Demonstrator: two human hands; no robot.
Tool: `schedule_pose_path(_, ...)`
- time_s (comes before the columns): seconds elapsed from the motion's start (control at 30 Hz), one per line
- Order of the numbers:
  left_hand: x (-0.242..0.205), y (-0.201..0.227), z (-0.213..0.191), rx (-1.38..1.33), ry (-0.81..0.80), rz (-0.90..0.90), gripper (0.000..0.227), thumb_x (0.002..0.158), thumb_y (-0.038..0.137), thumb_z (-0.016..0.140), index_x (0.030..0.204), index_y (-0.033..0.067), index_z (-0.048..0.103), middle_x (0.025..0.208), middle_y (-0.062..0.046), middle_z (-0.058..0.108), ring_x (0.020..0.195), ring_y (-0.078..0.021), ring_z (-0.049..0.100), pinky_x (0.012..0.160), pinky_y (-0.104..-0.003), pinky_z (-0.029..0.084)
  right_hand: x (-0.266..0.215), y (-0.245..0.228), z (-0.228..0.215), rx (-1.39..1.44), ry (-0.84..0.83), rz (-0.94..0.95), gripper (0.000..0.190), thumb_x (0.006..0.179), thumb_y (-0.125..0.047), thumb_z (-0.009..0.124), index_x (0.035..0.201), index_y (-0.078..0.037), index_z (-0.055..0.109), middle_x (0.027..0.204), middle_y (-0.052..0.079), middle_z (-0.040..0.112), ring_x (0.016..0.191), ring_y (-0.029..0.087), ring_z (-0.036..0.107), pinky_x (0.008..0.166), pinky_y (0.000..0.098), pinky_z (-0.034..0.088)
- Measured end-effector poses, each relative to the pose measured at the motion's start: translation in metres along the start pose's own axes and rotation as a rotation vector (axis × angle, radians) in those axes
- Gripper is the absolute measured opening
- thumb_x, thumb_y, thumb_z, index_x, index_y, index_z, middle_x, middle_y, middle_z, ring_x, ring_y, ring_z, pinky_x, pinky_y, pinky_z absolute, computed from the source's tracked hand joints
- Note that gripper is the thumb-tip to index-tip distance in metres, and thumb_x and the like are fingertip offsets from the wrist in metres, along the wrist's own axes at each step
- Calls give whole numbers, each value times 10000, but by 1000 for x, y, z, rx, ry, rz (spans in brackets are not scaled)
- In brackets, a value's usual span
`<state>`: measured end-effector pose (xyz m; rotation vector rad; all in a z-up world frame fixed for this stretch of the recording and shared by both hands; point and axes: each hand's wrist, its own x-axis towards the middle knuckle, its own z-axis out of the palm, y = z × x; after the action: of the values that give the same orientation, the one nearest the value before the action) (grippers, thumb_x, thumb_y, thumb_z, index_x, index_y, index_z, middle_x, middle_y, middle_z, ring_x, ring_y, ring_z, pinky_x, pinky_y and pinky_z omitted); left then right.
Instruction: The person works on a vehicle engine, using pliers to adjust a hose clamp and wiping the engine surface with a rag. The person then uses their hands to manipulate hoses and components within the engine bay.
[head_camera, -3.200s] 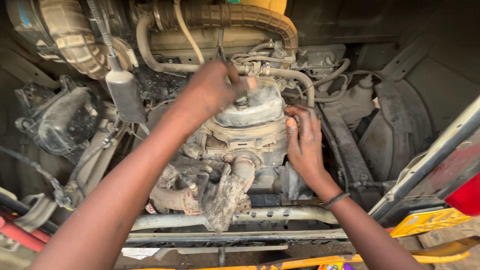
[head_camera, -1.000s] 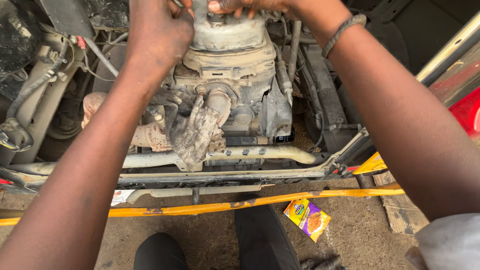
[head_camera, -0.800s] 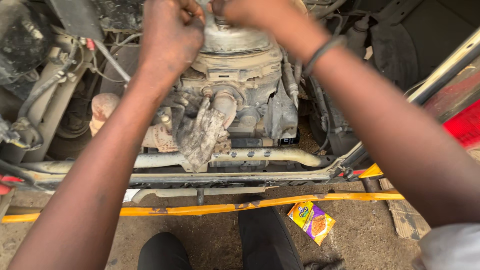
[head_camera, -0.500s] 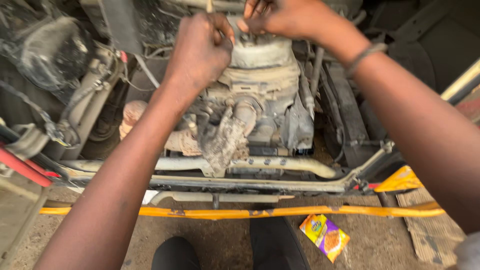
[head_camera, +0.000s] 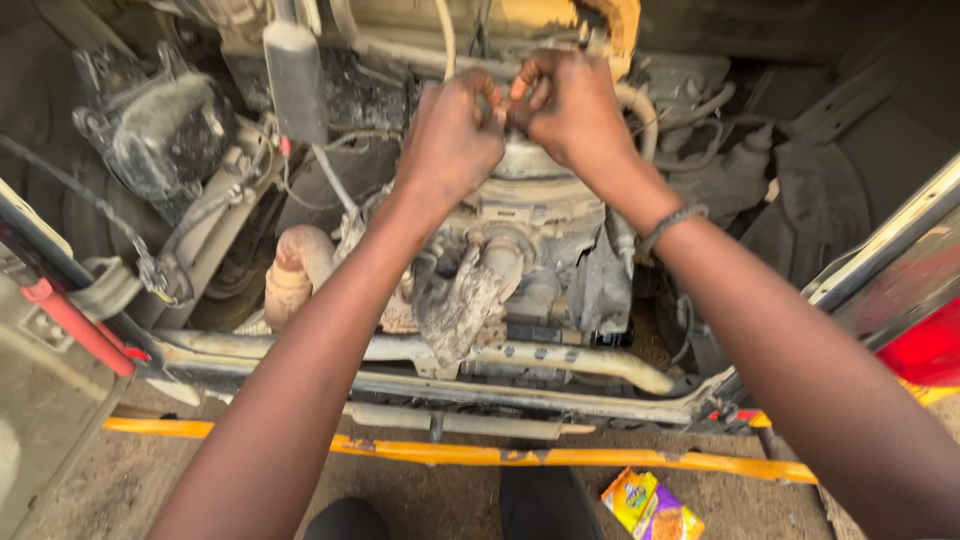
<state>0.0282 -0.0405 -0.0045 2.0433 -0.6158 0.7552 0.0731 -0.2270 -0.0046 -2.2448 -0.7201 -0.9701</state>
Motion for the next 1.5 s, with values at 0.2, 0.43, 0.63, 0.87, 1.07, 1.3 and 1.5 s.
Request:
schedule_pose_path(0.2,-38,-6,-29,26,-86,-40,119,830,51,683,942,13,700,690,-175,705,604,-275,716,593,-409,523,-2,11,-3,347,-126,35,238,825,-157,931,925,-71,733,867,37,745,790,93,696,714,280,573)
schedule_pose_path(0.43,-66,-13,-48,148,-90,-223,155,868,57,643,999,74,722,789,-203,747,663,-315,734,664,-430,529,-20,-17,31,-194,292,-32,220,713,54,848,837,-32,687,788,141,694,821,290,663,671,385,557)
schedule_pose_path(0.63,-123,-61,-105,434,405,118,254,786,75,717,1040,69,718,1013,-169,752,921,-337,736,835,-436,566,-30,-32,23,-237,283,34,190,851,-90,889,918,-38,719,723,150,674,679,313,647,651,444,521)
schedule_pose_path(0.87,-246,-113,-214,869,744,-530,303,1013,305,774,1114,36,677,1020,-200,737,837,-392,713,721,-498,551,-16,-34,15,-61,179,188,205,806,-181,867,817,-29,729,746,129,713,672,301,702,655,392,558)
schedule_pose_path(1.07,-230,-136,-210,773,571,-733,394,926,426,789,906,41,711,796,-215,721,763,-421,703,716,-520,540,-23,-46,19,-411,235,47,151,791,-181,875,815,-73,772,797,174,706,701,365,680,631,439,542)
schedule_pose_path(1.3,-231,-152,-224,920,494,-617,296,931,335,768,864,52,715,763,-195,715,710,-412,701,699,-524,546,-18,-43,6,-123,66,266,235,833,-256,869,817,-52,751,722,128,703,611,260,658,628,393,522)
schedule_pose_path(1.5,-237,-148,-231,529,566,-469,154,883,152,756,851,15,692,714,-140,708,602,-253,663,593,-383,529,-24,-36,15,-168,161,128,243,875,-228,882,851,-24,751,744,130,686,640,256,643,628,381,500)
